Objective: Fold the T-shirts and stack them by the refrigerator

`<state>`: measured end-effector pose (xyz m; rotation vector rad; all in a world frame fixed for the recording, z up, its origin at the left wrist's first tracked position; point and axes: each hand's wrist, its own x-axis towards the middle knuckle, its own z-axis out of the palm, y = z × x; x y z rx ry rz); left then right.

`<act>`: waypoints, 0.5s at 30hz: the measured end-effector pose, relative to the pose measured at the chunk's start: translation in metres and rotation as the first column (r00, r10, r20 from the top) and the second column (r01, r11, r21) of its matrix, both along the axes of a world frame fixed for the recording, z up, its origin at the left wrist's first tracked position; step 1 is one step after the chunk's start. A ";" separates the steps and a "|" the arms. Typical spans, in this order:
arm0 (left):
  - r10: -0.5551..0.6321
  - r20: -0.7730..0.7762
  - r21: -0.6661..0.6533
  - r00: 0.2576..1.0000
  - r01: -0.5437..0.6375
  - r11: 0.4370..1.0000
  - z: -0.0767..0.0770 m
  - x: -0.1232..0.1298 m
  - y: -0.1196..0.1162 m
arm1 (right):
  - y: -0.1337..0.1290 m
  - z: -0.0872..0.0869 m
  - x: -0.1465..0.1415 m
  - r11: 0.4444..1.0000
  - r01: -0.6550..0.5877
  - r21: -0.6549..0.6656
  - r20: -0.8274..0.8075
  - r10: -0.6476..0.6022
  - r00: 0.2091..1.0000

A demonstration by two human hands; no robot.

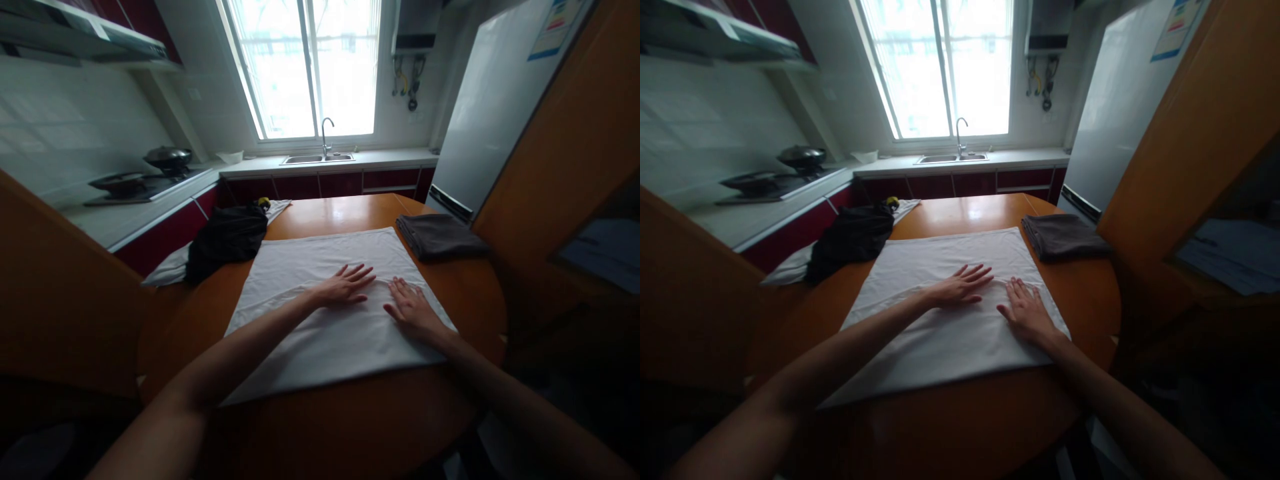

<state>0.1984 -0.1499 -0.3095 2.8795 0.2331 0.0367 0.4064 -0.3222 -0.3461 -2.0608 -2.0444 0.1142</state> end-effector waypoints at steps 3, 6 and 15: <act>0.089 0.093 -0.010 0.992 -0.088 0.996 0.033 -0.031 -0.002 | -0.012 0.005 0.008 0.995 0.006 0.101 -0.016 -0.004 1.000; 0.223 0.152 -0.032 0.963 -0.221 0.975 0.056 -0.091 -0.013 | -0.028 0.006 0.018 0.983 -0.015 0.183 -0.041 0.023 0.999; 0.613 0.119 0.044 0.781 -0.621 0.783 -0.008 -0.246 -0.087 | -0.043 -0.027 0.010 0.974 -0.003 0.228 0.009 0.001 1.000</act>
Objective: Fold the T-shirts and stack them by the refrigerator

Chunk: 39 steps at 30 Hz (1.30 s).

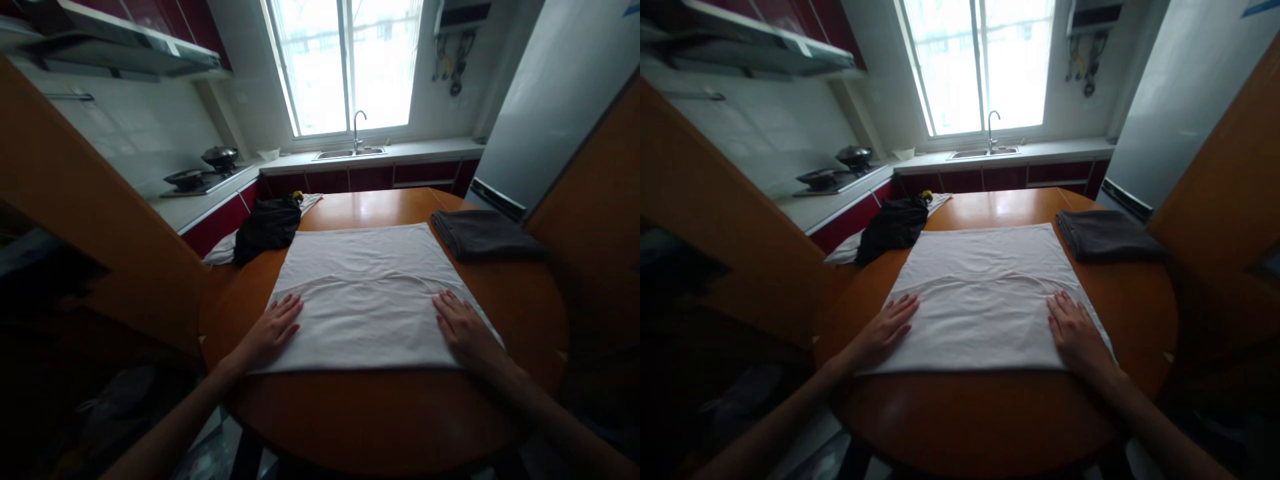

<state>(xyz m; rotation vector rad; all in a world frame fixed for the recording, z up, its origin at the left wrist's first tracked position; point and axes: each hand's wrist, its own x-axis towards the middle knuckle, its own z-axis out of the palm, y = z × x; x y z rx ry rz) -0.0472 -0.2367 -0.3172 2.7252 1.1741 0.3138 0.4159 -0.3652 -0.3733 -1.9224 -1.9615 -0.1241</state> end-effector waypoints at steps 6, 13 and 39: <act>0.087 0.124 0.059 0.988 -0.095 0.994 0.008 -0.021 -0.025 | -0.014 0.002 0.018 0.995 -0.066 0.070 0.068 0.061 0.996; -0.014 -0.149 0.038 0.989 0.020 0.999 -0.016 -0.029 -0.042 | -0.025 -0.002 0.031 0.987 -0.145 -0.072 0.049 0.149 0.988; -0.171 0.066 0.178 0.983 0.157 0.971 -0.017 -0.085 -0.024 | -0.059 0.051 0.092 0.991 -0.015 0.130 -0.267 0.049 0.962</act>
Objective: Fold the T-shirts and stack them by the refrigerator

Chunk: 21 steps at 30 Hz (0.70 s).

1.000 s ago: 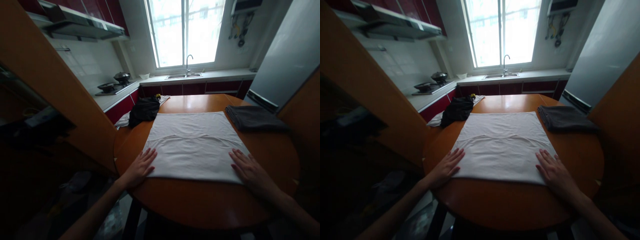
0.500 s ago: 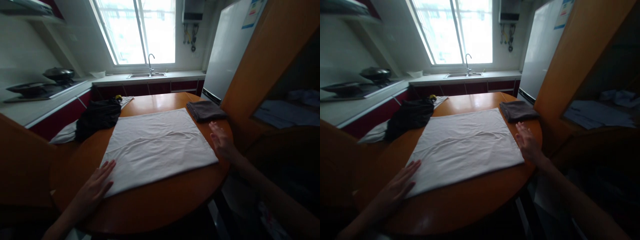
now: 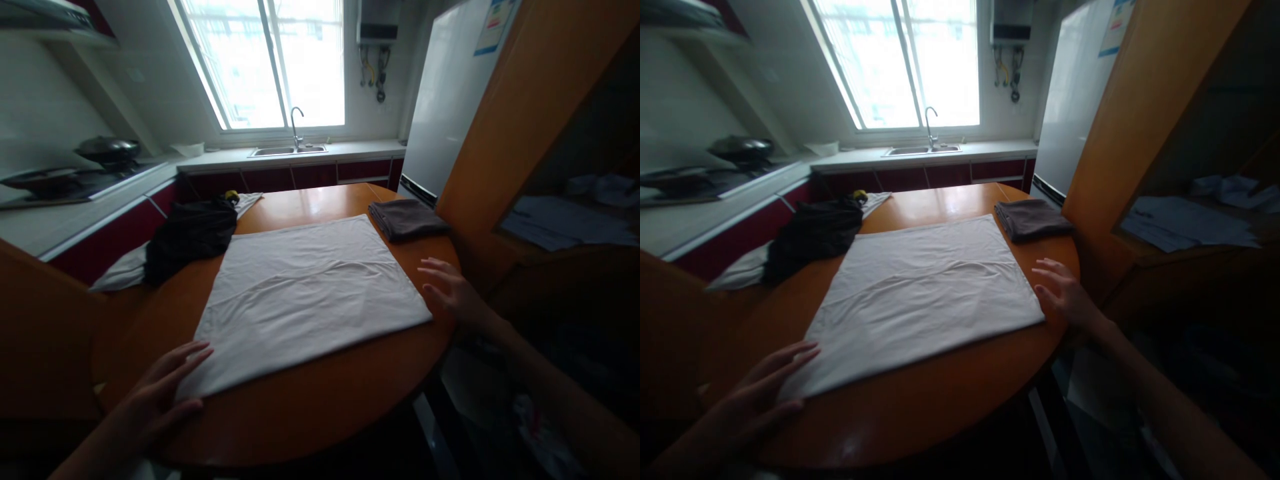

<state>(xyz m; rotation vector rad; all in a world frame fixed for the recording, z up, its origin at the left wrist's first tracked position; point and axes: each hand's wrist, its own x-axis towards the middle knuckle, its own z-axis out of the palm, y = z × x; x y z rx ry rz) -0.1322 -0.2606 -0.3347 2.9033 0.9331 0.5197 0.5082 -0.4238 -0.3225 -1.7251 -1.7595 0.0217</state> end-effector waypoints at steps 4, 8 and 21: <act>-0.031 0.015 -0.010 0.999 0.031 0.999 0.012 -0.007 -0.015 | -0.018 -0.012 -0.005 0.950 -0.278 -0.140 0.057 0.289 0.956; -0.060 -0.030 0.034 0.998 0.061 0.998 0.027 -0.001 -0.026 | -0.022 -0.031 -0.007 0.943 -0.306 -0.134 0.123 0.322 0.939; -0.029 -0.013 0.006 0.999 0.029 1.000 0.031 0.005 -0.034 | -0.024 -0.025 0.001 0.921 -0.389 0.027 0.374 0.352 0.858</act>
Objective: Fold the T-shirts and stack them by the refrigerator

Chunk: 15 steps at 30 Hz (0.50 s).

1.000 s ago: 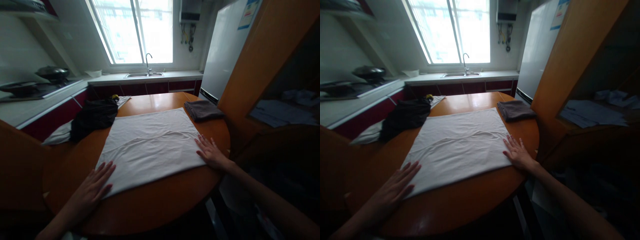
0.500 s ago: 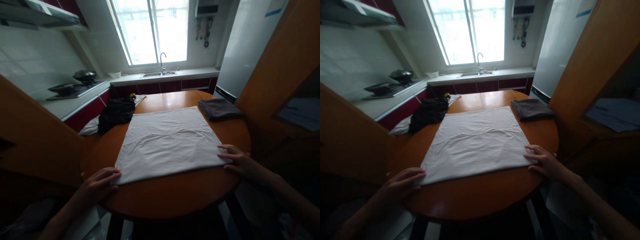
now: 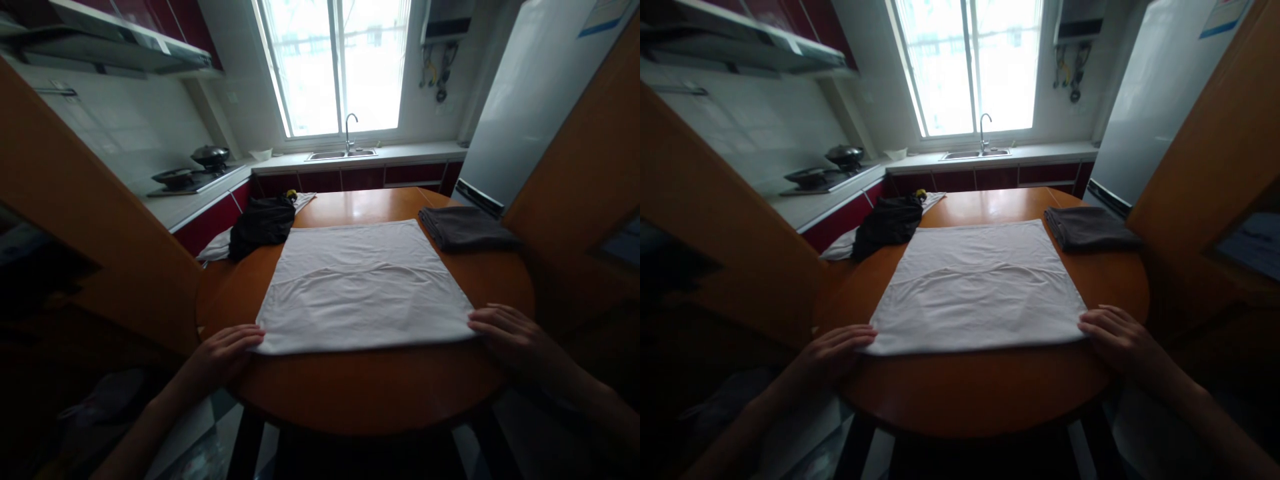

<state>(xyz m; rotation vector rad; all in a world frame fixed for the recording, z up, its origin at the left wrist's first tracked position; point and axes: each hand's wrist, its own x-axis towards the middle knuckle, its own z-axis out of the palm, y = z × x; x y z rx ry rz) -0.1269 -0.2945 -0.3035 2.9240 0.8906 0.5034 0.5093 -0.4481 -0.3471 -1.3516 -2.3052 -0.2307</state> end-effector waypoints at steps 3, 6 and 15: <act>-0.002 0.043 -0.046 0.999 0.004 0.999 0.001 -0.001 0.000 | -0.001 0.003 0.000 0.999 -0.006 0.036 -0.045 0.007 0.999; 0.010 0.069 -0.088 0.998 -0.004 0.996 0.007 -0.004 -0.001 | -0.003 0.008 0.000 0.998 -0.024 0.055 -0.116 0.031 0.993; 0.027 0.073 -0.328 0.997 -0.002 0.945 0.061 -0.006 -0.026 | -0.022 0.043 -0.005 0.984 -0.011 -0.178 -0.438 -0.070 0.896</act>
